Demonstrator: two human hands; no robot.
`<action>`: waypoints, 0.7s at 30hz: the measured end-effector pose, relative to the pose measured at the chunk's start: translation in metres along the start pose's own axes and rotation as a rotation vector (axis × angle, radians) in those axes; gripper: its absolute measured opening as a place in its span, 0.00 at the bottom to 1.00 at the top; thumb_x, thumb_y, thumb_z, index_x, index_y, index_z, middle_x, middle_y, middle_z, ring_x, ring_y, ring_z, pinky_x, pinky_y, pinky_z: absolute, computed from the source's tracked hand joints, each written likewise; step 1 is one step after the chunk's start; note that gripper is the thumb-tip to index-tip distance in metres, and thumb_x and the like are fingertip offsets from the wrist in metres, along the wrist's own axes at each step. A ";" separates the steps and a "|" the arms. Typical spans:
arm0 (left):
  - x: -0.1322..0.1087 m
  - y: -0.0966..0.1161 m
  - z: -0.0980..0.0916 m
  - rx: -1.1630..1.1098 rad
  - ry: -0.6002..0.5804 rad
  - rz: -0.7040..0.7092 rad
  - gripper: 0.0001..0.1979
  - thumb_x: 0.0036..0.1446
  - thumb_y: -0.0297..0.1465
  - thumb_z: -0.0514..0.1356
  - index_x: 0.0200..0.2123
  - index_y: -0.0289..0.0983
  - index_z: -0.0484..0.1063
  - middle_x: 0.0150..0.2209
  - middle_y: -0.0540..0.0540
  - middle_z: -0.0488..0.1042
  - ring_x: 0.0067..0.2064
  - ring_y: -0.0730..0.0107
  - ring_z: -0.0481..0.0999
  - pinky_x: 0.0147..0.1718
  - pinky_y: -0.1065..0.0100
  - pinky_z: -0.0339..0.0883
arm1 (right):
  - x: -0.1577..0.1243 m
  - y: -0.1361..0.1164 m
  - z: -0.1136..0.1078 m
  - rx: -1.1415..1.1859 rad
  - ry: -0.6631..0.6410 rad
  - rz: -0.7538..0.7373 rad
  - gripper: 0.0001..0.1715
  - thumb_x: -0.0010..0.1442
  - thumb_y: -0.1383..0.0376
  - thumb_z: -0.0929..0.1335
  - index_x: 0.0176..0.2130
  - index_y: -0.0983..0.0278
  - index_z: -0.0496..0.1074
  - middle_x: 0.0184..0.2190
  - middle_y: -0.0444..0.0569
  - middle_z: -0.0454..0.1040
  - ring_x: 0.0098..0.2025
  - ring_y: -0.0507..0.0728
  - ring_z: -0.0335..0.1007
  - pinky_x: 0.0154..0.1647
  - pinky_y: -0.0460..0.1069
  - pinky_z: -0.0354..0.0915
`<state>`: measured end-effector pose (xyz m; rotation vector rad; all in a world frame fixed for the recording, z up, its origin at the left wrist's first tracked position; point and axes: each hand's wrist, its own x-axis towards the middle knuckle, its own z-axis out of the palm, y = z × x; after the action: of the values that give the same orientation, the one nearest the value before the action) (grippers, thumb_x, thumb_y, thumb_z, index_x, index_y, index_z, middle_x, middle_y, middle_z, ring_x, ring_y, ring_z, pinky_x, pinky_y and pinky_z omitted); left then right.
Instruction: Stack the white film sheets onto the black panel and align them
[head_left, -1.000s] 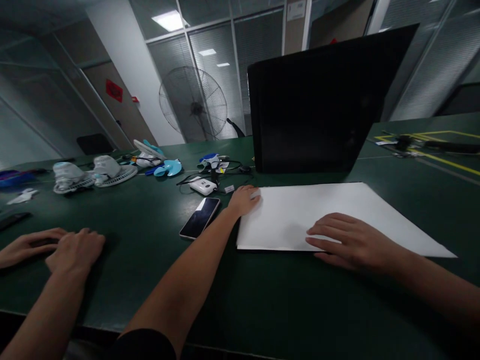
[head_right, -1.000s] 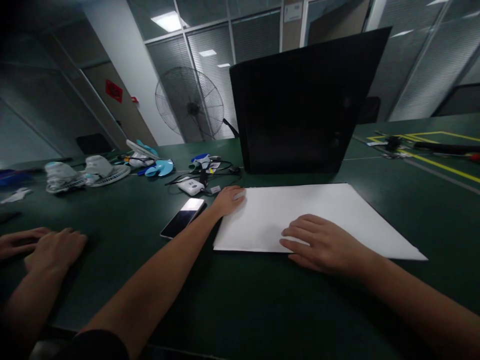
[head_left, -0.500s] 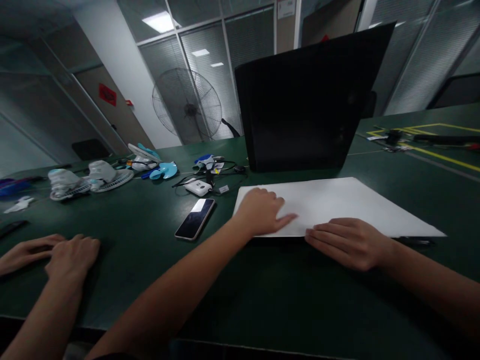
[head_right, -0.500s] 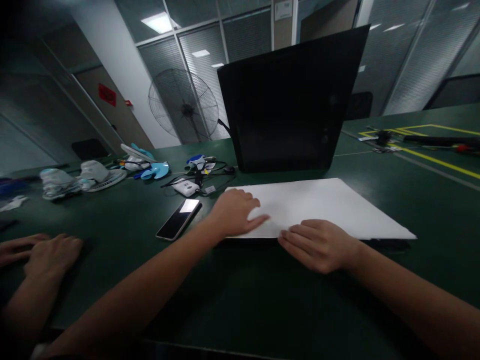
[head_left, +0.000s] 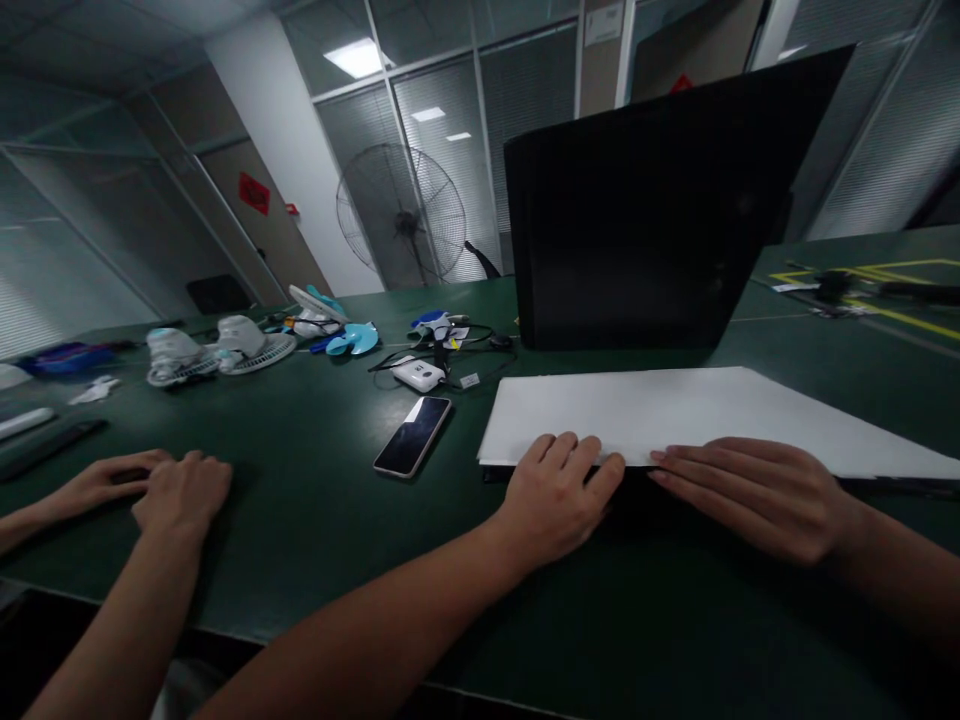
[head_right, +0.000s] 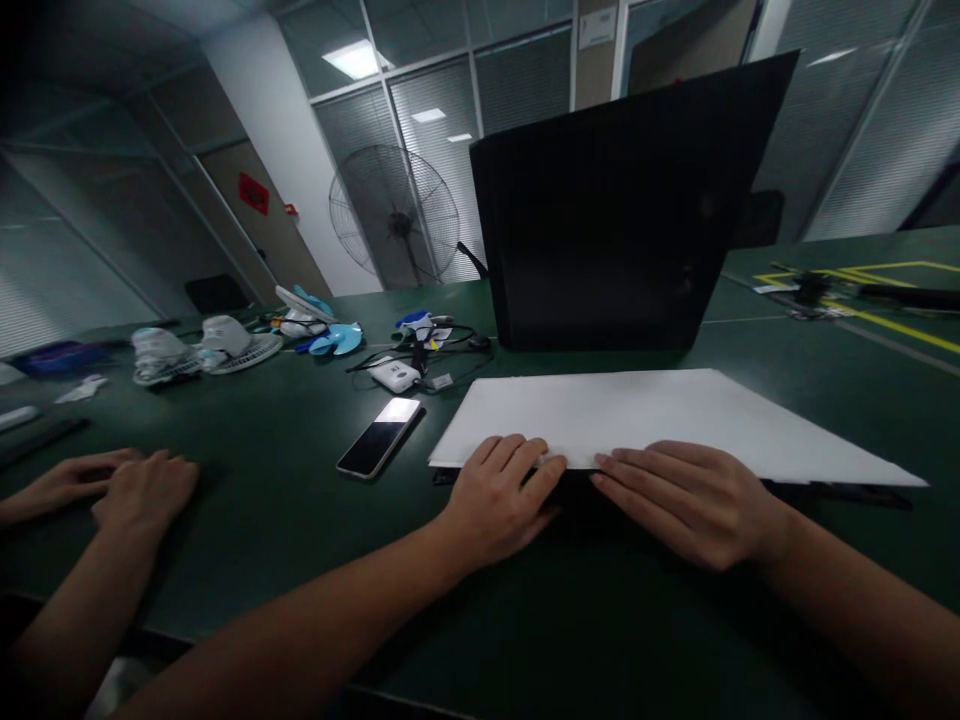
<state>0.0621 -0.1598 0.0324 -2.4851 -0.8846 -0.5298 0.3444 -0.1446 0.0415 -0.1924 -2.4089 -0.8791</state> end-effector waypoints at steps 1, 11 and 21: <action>0.000 0.000 0.000 0.026 0.023 -0.005 0.15 0.70 0.35 0.57 0.57 0.38 0.69 0.52 0.41 0.75 0.49 0.57 0.75 0.45 0.57 0.67 | -0.001 0.000 0.000 0.004 -0.008 0.012 0.22 0.64 0.73 0.67 0.58 0.72 0.71 0.58 0.58 0.72 0.59 0.59 0.70 0.48 0.52 0.76; -0.007 -0.015 0.017 0.064 0.165 0.062 0.09 0.70 0.25 0.55 0.39 0.37 0.75 0.36 0.47 0.79 0.37 0.66 0.77 0.34 0.62 0.63 | 0.011 -0.009 0.024 -0.025 -0.093 0.124 0.13 0.62 0.67 0.71 0.48 0.66 0.75 0.43 0.50 0.77 0.43 0.55 0.73 0.41 0.51 0.71; -0.011 -0.016 0.015 -0.026 0.245 0.243 0.11 0.71 0.29 0.56 0.38 0.38 0.78 0.38 0.47 0.81 0.35 0.70 0.77 0.31 0.65 0.63 | 0.007 -0.036 -0.019 -0.060 -0.121 0.147 0.22 0.63 0.71 0.63 0.54 0.63 0.74 0.46 0.51 0.78 0.45 0.57 0.74 0.38 0.54 0.73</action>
<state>0.0464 -0.1462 0.0186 -2.4384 -0.4776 -0.7431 0.3357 -0.1851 0.0372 -0.4514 -2.4434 -0.8955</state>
